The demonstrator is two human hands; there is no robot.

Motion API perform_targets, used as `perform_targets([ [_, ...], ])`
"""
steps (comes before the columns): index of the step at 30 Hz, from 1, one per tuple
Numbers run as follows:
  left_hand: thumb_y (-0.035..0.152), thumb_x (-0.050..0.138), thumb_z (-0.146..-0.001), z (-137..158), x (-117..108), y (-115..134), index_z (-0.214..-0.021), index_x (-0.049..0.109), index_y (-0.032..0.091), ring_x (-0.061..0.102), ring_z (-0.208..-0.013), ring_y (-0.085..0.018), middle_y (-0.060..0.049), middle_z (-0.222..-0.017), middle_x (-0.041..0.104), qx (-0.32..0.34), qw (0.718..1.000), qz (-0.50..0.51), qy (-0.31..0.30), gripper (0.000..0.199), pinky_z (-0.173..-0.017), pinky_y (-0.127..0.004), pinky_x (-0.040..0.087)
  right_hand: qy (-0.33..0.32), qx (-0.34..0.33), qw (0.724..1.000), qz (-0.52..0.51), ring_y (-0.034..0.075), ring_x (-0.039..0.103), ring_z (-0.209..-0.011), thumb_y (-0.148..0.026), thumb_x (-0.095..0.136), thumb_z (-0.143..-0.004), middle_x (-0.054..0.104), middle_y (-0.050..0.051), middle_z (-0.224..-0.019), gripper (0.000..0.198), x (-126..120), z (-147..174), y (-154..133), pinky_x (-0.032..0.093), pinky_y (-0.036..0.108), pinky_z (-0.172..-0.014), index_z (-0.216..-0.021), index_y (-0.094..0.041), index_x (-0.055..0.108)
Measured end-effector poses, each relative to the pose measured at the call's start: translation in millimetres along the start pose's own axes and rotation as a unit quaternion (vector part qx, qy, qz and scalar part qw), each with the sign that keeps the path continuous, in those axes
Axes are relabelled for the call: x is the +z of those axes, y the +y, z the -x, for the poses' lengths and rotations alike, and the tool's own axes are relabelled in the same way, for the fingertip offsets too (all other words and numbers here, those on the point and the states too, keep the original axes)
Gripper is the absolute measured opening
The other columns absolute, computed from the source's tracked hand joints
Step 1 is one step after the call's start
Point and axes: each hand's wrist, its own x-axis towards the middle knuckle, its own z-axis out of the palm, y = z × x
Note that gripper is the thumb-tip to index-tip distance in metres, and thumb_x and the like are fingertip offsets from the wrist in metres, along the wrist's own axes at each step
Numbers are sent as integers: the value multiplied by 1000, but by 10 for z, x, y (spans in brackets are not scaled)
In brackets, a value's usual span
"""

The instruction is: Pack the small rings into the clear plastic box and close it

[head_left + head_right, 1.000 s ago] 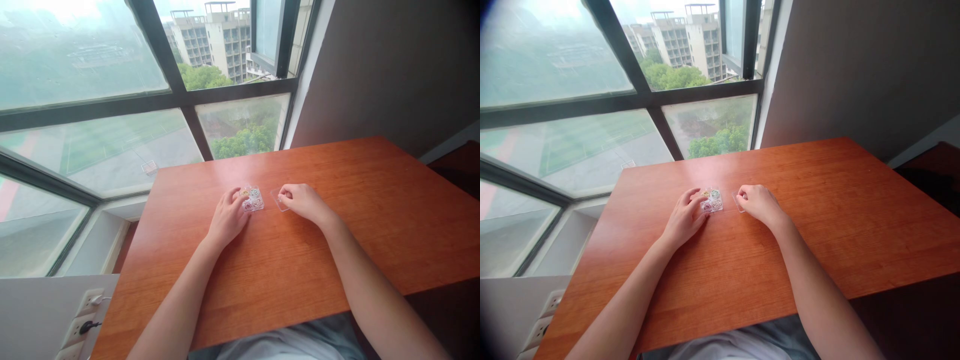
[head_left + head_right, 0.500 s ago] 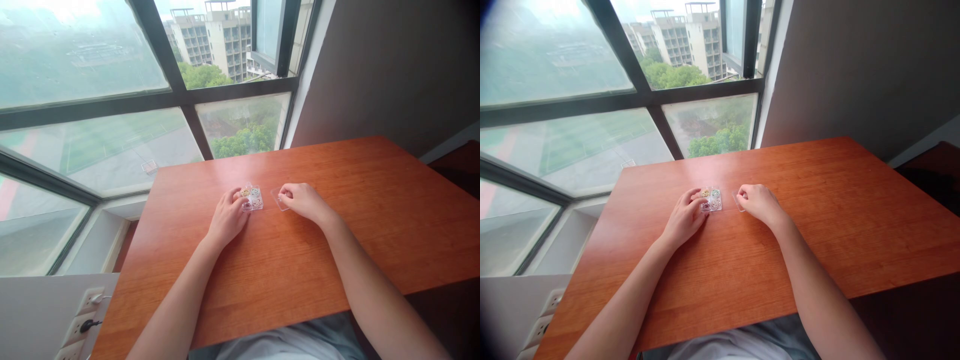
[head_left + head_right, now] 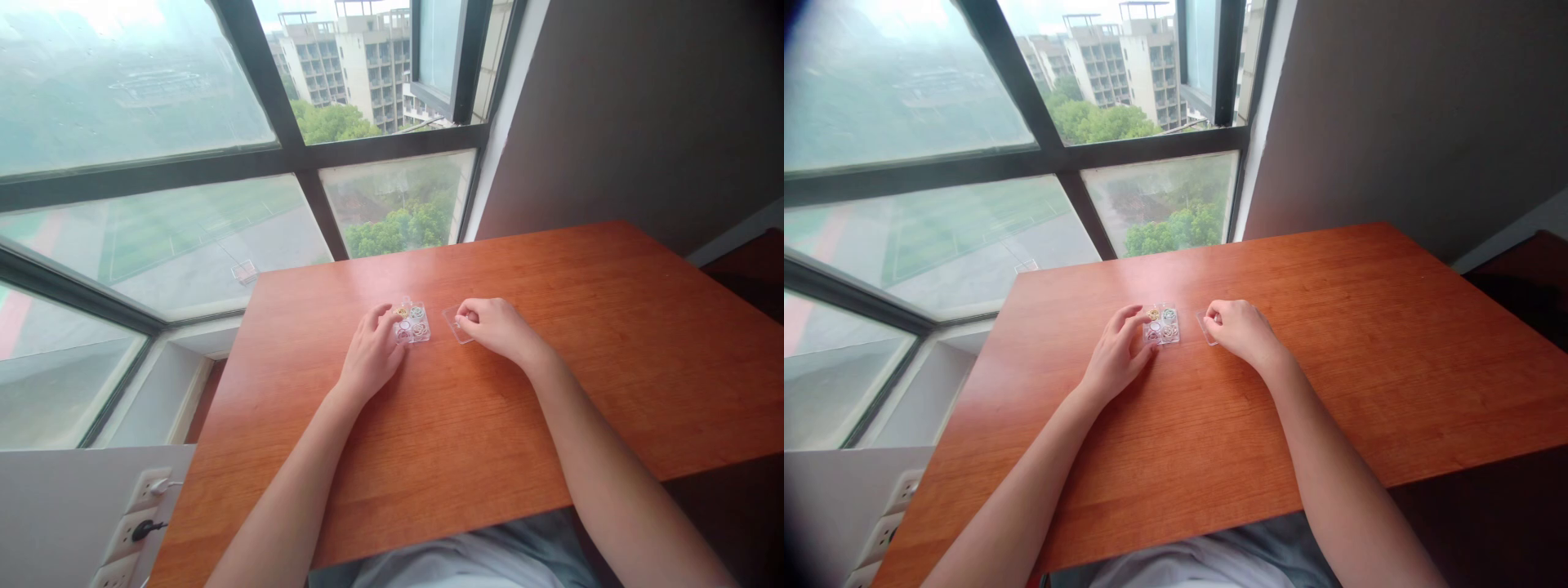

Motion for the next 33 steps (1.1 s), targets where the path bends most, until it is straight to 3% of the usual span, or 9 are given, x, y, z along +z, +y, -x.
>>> perform_targets([
  [13,28,59,-85,-27,8,2,-113,59,26,49,-123,-26,-8,-136,46,17,999,-29,1,28,-107,-44,42,-4,-1,1000,1,14,59,-64,-27,51,-83,70,0,-73,18,3,1,-6,33,24,-57,-77,-23,67],
  [19,26,59,-85,-15,-2,14,-98,64,24,51,-120,-25,-7,-138,44,18,1000,-24,-7,14,-106,-44,44,0,-1,1000,0,14,59,-64,-27,51,-83,70,0,-73,17,-5,1,-7,32,24,-57,-78,-22,67],
  [25,30,58,-87,-2,-9,18,-112,62,25,51,-120,-26,-10,-138,44,29,998,-57,-2,26,-105,-46,44,0,-1,1000,0,14,59,-66,-28,51,-83,71,0,-75,18,-12,11,-17,32,24,-57,-79,-23,68],
  [33,31,57,-87,0,-15,19,-116,60,24,48,-124,-27,-11,-139,44,26,997,-74,16,30,-105,-44,44,2,-4,1000,1,14,59,-66,-29,51,-83,70,0,-74,19,2,6,-1,33,24,-57,-80,-23,69],
])
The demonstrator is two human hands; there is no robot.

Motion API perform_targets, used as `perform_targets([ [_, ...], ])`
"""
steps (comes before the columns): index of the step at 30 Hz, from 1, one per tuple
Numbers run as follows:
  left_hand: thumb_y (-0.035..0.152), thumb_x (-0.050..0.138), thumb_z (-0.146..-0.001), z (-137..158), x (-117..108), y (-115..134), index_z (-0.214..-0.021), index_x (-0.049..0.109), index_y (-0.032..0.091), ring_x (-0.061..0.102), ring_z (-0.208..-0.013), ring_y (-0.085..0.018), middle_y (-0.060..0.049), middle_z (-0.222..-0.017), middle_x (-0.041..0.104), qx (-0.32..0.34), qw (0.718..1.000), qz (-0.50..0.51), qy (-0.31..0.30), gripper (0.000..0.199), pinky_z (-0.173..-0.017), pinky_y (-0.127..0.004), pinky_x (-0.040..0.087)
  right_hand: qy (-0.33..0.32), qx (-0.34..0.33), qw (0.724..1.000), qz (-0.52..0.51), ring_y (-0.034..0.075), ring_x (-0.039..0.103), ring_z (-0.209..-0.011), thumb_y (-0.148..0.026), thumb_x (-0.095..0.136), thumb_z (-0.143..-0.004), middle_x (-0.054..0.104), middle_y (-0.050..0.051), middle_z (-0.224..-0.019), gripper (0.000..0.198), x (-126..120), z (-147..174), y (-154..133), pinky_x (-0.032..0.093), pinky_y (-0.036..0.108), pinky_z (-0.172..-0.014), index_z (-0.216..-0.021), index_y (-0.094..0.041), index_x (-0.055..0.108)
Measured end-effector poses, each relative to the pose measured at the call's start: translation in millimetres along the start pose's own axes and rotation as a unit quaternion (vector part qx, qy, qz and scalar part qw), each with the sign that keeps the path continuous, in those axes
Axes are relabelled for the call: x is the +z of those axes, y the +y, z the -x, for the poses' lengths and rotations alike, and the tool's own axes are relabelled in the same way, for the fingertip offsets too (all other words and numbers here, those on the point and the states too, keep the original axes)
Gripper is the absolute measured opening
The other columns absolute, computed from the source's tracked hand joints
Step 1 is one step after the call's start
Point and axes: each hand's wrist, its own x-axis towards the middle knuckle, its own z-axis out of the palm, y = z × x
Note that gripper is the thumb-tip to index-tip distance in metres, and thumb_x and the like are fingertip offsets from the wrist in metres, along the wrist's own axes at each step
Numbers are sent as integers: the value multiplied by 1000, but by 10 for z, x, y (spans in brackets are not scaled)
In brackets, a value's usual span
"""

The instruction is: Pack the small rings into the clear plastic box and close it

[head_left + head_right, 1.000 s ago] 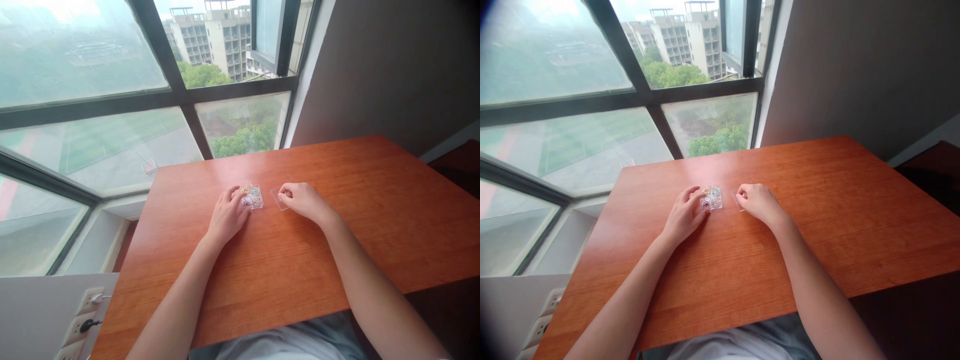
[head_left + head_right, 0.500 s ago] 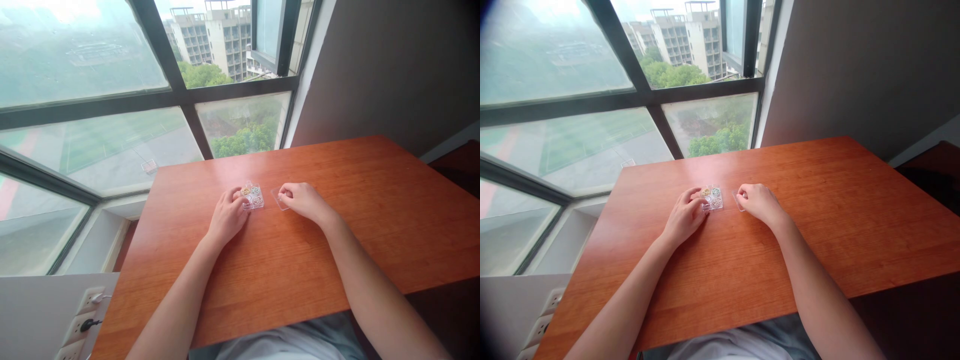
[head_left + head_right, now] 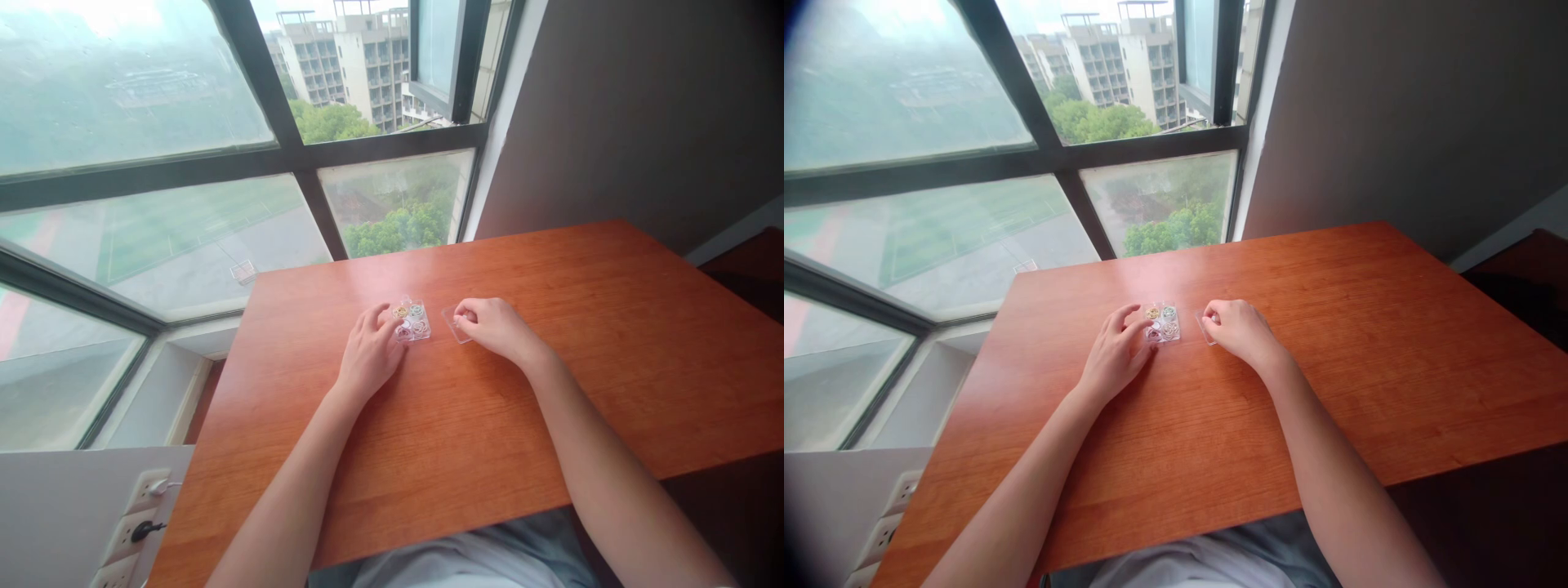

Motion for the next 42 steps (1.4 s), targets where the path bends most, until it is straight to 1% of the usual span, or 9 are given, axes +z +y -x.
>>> perform_targets([
  [6,29,55,-88,4,-37,44,-114,61,24,45,-126,-29,-11,-140,43,17,999,-17,-28,27,-105,-47,43,0,-1,1000,-2,14,59,-65,-29,51,-83,71,0,-74,19,-2,0,0,33,24,-57,-80,-23,69],
  [13,31,56,-88,12,-27,56,-132,50,22,42,-129,-31,-14,-143,41,12,999,-27,-36,46,-104,-49,42,5,-2,1000,1,14,60,-66,-28,51,-82,71,0,-74,19,3,2,0,34,24,-58,-81,-23,69],
  [20,28,54,-88,11,-39,40,-121,52,21,46,-126,-28,-12,-141,44,11,1000,-6,-27,34,-105,-46,42,3,-1,1000,-2,15,61,-67,-29,51,-83,71,0,-76,19,-6,4,-2,34,24,-58,-83,-23,69],
  [22,27,55,-88,-4,-39,46,-122,50,21,46,-127,-28,-12,-140,45,10,1000,2,-21,35,-106,-45,41,3,-1,1000,-2,15,61,-67,-29,51,-83,71,0,-76,19,-4,4,0,35,24,-58,-83,-23,70],
  [29,32,57,-86,-20,9,7,-136,40,22,42,-132,-29,-13,-143,42,-17,999,20,-23,54,-109,-46,38,1,1,1000,8,15,62,-70,-30,50,-84,72,0,-79,18,-9,3,2,35,24,-60,-83,-24,68],
  [34,41,64,-82,-41,46,-59,-145,27,21,35,-138,-30,-15,-149,37,-55,997,41,-33,76,-112,-48,33,35,78,993,76,20,63,-81,-33,50,-85,72,3,-90,18,-62,-14,76,35,26,-60,-89,-25,66],
  [36,41,63,-83,-49,46,-57,-144,31,22,37,-137,-30,-14,-148,39,-46,997,33,-49,72,-112,-49,31,37,109,987,109,22,63,-84,-35,52,-85,71,5,-95,18,-69,-17,115,35,27,-60,-91,-25,65],
  [38,39,62,-84,-47,39,-41,-138,39,24,39,-136,-29,-13,-145,43,-34,997,24,-58,61,-112,-49,31,24,126,983,131,24,64,-86,-37,54,-84,70,7,-98,19,-60,-16,138,37,29,-62,-92,-23,65],
  [42,35,61,-85,-14,27,-12,-126,49,24,42,-132,-28,-12,-143,43,-37,998,30,-37,45,-110,-48,36,-13,132,979,153,28,65,-86,-33,54,-85,70,13,-94,19,-17,-14,124,40,32,-63,-90,-20,65],
])
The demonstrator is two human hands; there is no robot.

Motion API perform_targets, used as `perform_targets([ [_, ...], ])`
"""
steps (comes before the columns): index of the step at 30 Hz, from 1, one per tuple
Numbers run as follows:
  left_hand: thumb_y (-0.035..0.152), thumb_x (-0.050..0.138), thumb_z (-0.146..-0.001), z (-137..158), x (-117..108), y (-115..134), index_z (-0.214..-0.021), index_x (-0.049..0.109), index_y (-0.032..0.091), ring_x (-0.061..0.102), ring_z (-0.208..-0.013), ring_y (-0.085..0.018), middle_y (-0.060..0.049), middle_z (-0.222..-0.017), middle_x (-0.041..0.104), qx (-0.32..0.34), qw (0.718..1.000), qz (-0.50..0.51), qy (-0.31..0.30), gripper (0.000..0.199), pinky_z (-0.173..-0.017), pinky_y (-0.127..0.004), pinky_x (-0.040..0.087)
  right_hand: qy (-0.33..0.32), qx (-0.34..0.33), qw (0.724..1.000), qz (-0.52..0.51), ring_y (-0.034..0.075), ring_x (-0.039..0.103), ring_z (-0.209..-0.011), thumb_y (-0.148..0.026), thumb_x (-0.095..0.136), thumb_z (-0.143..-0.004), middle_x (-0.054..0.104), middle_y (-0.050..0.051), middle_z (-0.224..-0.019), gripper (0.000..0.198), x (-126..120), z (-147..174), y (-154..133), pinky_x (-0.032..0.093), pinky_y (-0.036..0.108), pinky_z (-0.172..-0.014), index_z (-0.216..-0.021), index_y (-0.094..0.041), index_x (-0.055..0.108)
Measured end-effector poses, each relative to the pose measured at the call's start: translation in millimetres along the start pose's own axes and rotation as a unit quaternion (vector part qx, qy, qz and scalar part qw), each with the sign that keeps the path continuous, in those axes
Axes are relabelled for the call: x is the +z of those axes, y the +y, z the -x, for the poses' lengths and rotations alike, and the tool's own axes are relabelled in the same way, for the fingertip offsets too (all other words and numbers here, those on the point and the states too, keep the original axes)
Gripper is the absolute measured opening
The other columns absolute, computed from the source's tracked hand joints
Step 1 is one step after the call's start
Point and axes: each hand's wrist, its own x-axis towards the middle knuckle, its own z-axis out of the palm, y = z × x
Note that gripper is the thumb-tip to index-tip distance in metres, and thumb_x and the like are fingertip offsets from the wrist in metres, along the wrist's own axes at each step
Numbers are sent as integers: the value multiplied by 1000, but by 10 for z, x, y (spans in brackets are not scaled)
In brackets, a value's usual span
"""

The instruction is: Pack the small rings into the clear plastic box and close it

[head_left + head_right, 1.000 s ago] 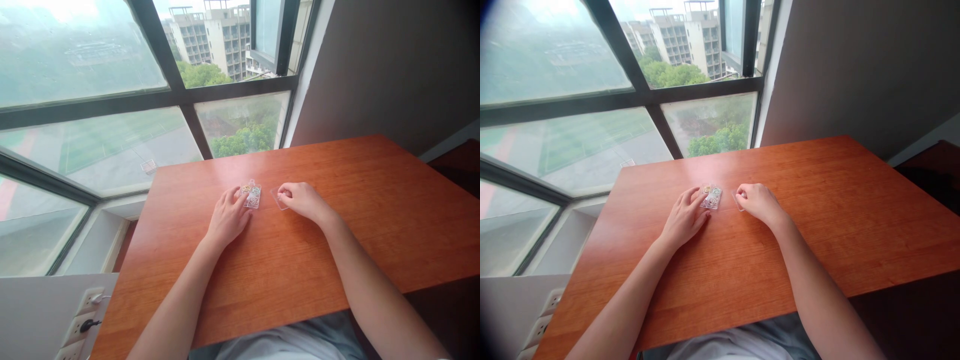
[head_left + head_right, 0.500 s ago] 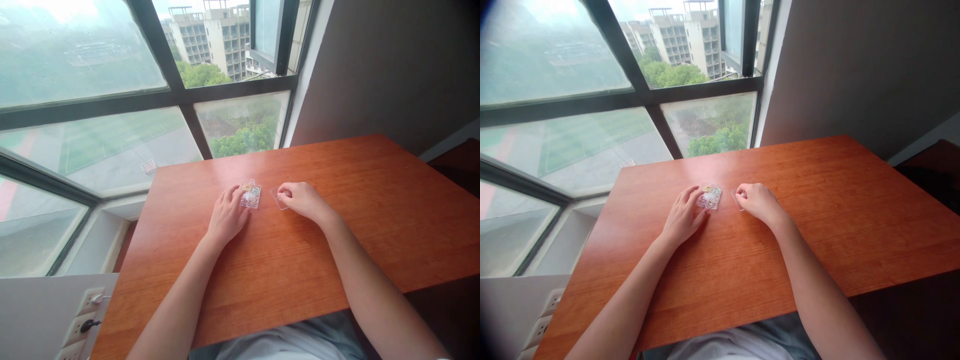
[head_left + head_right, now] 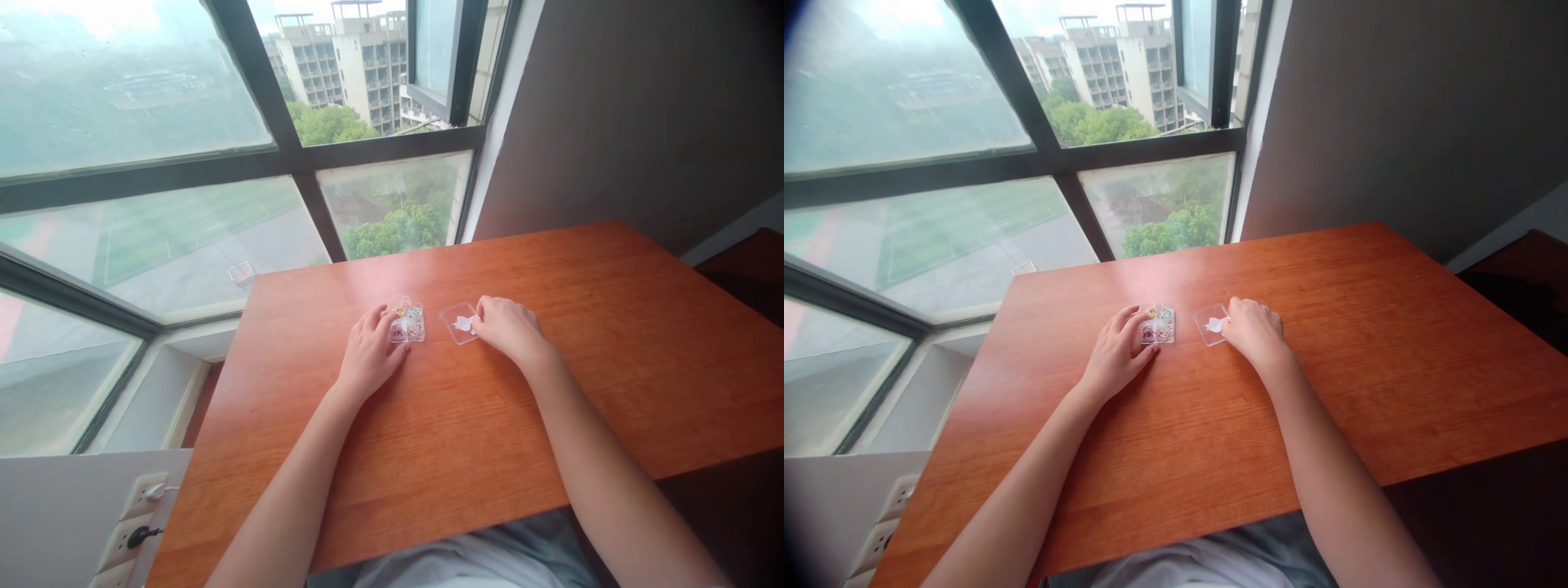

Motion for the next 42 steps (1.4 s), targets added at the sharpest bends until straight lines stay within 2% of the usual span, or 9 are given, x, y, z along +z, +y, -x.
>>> perform_targets([
  [4,34,62,-84,45,-6,7,-115,53,23,45,-131,-28,-12,-145,40,7,1000,14,8,34,-107,-48,40,-10,-1,1000,-3,28,66,-84,-28,54,-85,71,15,-90,17,10,3,-50,42,32,-64,-92,-19,66],
  [8,34,64,-83,74,-21,21,-115,53,22,46,-129,-28,-12,-140,46,29,999,17,-9,36,-107,-47,41,-5,2,1000,-9,28,66,-84,-28,55,-84,71,14,-91,16,-4,6,-85,41,31,-64,-90,-20,66],
  [15,34,67,-81,91,-42,62,-116,52,23,43,-130,-27,-10,-140,47,55,998,26,-24,40,-111,-47,34,23,-28,996,-87,21,63,-74,-31,55,-82,70,6,-80,13,-3,20,-134,36,27,-59,-88,-22,62],
  [18,34,71,-76,85,-47,71,-120,49,23,48,-124,-27,-10,-130,54,38,998,48,-26,50,-108,-47,37,36,-60,987,-146,19,63,-75,-27,55,-82,70,4,-82,17,36,7,-156,37,25,-61,-97,-22,62],
  [22,40,78,-68,71,-48,68,-137,36,23,50,-120,-31,-11,-126,56,19,997,64,-35,82,-106,-49,37,57,-109,965,-233,17,63,-76,-24,56,-82,70,1,-83,34,84,1,-187,42,25,-68,-115,-21,60],
  [27,43,79,-66,54,-39,46,-133,44,24,47,-121,-31,-9,-126,55,33,997,53,-49,77,-108,-50,35,18,-154,943,-296,15,64,-75,-31,56,-84,71,1,-85,28,90,25,-219,46,25,-69,-108,-20,67],
  [32,42,79,-65,50,-29,36,-131,46,25,49,-119,-31,-9,-123,56,31,996,64,-46,76,-106,-49,36,-14,-183,926,-330,16,65,-85,-26,58,-82,70,6,-110,44,72,73,-274,51,27,-79,-126,-18,59],
  [37,43,79,-65,59,-13,32,-134,41,22,49,-120,-31,-10,-127,55,23,997,70,-30,81,-106,-49,36,-50,-277,901,-331,19,62,-102,-30,61,-82,56,9,-134,63,98,168,-348,51,35,-91,-142,-24,43],
  [42,42,79,-65,58,1,15,-136,37,22,53,-117,-31,-12,-126,58,8,995,94,-18,85,-102,-48,39,-31,-347,893,-287,27,37,-137,-34,71,-76,44,9,-146,64,161,185,-354,32,47,-113,-136,-27,49],
])
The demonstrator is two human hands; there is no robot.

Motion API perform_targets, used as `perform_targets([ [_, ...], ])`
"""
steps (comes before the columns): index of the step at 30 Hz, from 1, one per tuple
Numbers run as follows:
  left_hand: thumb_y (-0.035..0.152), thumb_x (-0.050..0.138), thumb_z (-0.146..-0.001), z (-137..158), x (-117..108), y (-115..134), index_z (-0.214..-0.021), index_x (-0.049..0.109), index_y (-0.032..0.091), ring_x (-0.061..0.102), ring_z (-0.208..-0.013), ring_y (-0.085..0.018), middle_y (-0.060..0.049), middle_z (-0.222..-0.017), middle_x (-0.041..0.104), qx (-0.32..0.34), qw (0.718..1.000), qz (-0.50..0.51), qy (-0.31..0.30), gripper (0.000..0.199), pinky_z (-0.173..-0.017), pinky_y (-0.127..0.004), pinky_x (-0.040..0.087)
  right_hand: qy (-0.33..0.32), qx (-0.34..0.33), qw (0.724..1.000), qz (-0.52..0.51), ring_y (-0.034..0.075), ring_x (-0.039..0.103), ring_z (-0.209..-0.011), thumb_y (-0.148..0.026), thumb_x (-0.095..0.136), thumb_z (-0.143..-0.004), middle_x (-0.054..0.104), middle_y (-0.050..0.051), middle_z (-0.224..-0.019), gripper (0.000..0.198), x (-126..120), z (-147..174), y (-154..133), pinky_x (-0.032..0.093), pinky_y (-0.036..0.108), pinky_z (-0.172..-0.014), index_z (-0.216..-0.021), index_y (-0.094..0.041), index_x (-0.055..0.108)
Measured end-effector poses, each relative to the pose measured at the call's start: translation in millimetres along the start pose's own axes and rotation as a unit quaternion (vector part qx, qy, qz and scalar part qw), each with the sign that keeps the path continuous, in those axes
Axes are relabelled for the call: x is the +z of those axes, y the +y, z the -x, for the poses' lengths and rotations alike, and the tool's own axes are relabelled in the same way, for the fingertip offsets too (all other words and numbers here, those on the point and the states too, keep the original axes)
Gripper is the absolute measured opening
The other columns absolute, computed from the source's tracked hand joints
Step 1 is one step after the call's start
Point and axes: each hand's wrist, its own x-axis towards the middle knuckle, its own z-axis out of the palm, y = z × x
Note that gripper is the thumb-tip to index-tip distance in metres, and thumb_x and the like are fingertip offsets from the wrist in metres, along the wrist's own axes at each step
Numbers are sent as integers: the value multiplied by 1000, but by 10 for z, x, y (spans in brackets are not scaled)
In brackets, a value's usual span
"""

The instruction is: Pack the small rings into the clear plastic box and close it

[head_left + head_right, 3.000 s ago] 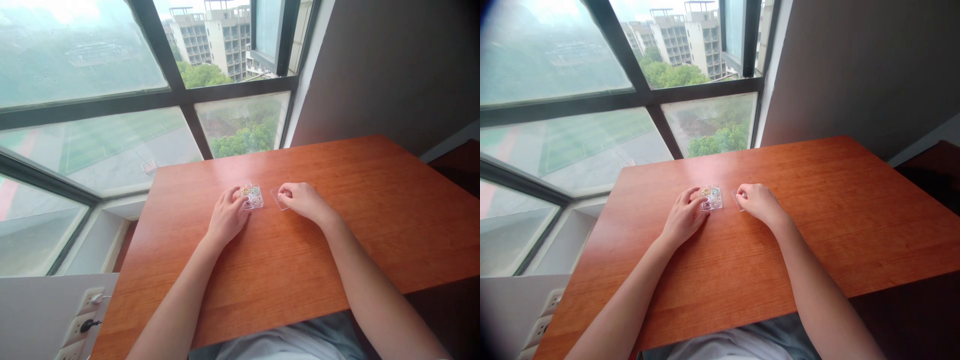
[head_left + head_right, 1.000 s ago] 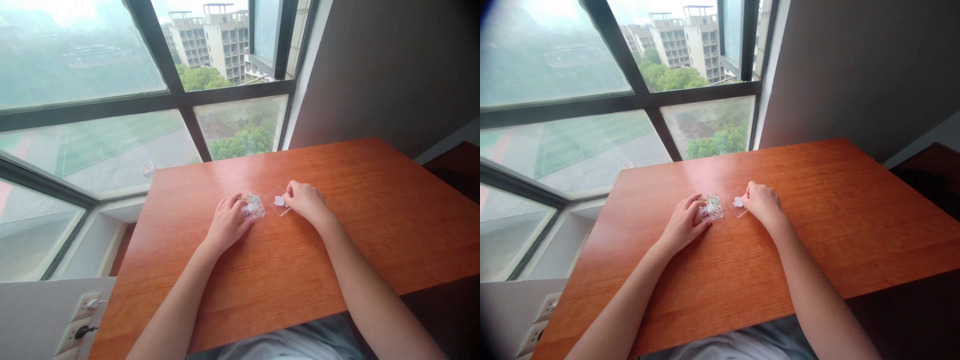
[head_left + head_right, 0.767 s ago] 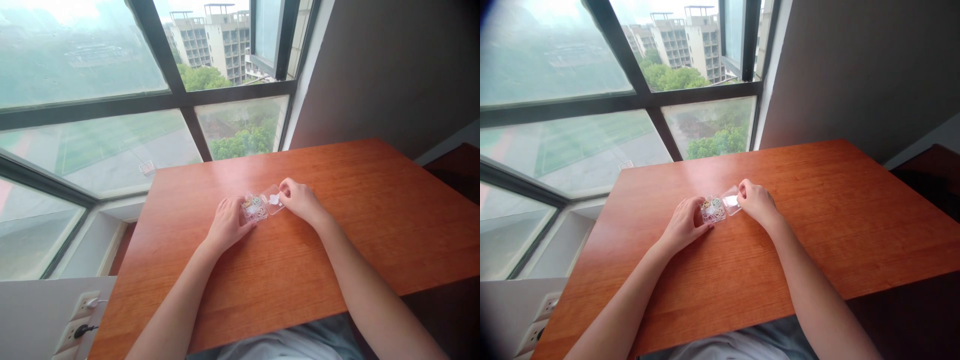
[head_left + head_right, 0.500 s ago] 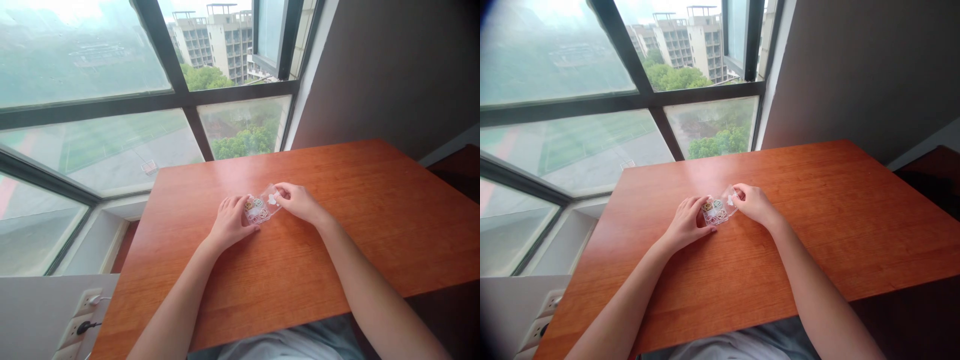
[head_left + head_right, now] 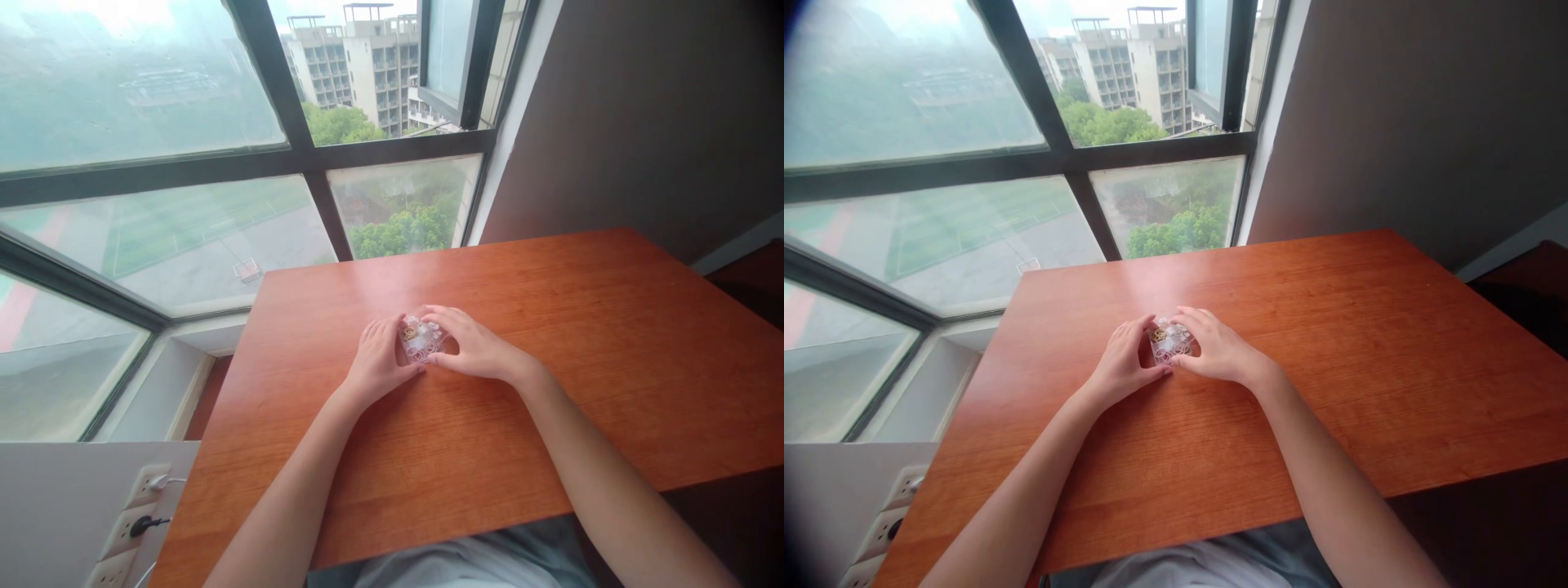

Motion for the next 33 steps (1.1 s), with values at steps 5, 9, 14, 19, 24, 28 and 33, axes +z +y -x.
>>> perform_targets([
  [5,42,79,-66,-3,-5,-16,-137,37,23,54,-118,-30,-11,-126,59,5,1000,10,-2,85,-103,-47,39,-16,5,1000,-2,26,35,-139,-28,70,-77,41,9,-149,49,-17,8,31,33,45,-113,-124,-26,57],
  [9,42,79,-66,0,-7,-13,-138,36,23,53,-119,-29,-10,-127,60,13,1000,3,-3,87,-105,-47,36,-12,21,1000,9,26,42,-133,-32,72,-76,45,9,-145,51,-48,16,11,40,44,-108,-124,-26,58],
  [14,44,80,-65,-1,-7,8,-137,38,21,52,-119,-30,-12,-129,58,1,1000,-5,-7,87,-105,-48,36,-12,10,1000,11,24,54,-121,-37,74,-74,50,7,-140,46,-52,-5,-39,45,39,-103,-117,-26,61],
  [19,44,80,-64,-7,-24,17,-137,39,22,51,-121,-31,-12,-131,56,6,1000,-5,-20,88,-107,-49,35,-1,-4,1000,26,24,50,-126,-32,72,-76,52,7,-138,44,-37,-15,-44,41,40,-106,-117,-25,60],
  [24,43,79,-66,-11,-70,1,-135,42,21,51,-121,-31,-11,-129,57,18,999,5,-34,82,-108,-49,35,-6,-3,1000,21,25,46,-130,-34,71,-77,51,10,-140,43,-22,-11,-8,38,43,-109,-117,-24,59],
  [28,45,78,-67,-10,-87,-17,-136,41,21,50,-123,-31,-13,-131,56,19,999,8,-40,83,-109,-50,34,4,-25,1000,18,25,50,-126,-34,73,-75,54,9,-134,45,7,-26,17,39,42,-108,-116,-22,60],
  [33,47,77,-68,-4,-83,-29,-137,39,21,49,-125,-30,-12,-134,55,19,999,15,-41,83,-111,-49,31,8,-33,999,24,25,51,-125,-34,74,-75,51,8,-137,57,39,-28,30,42,43,-107,-129,-26,57],
])
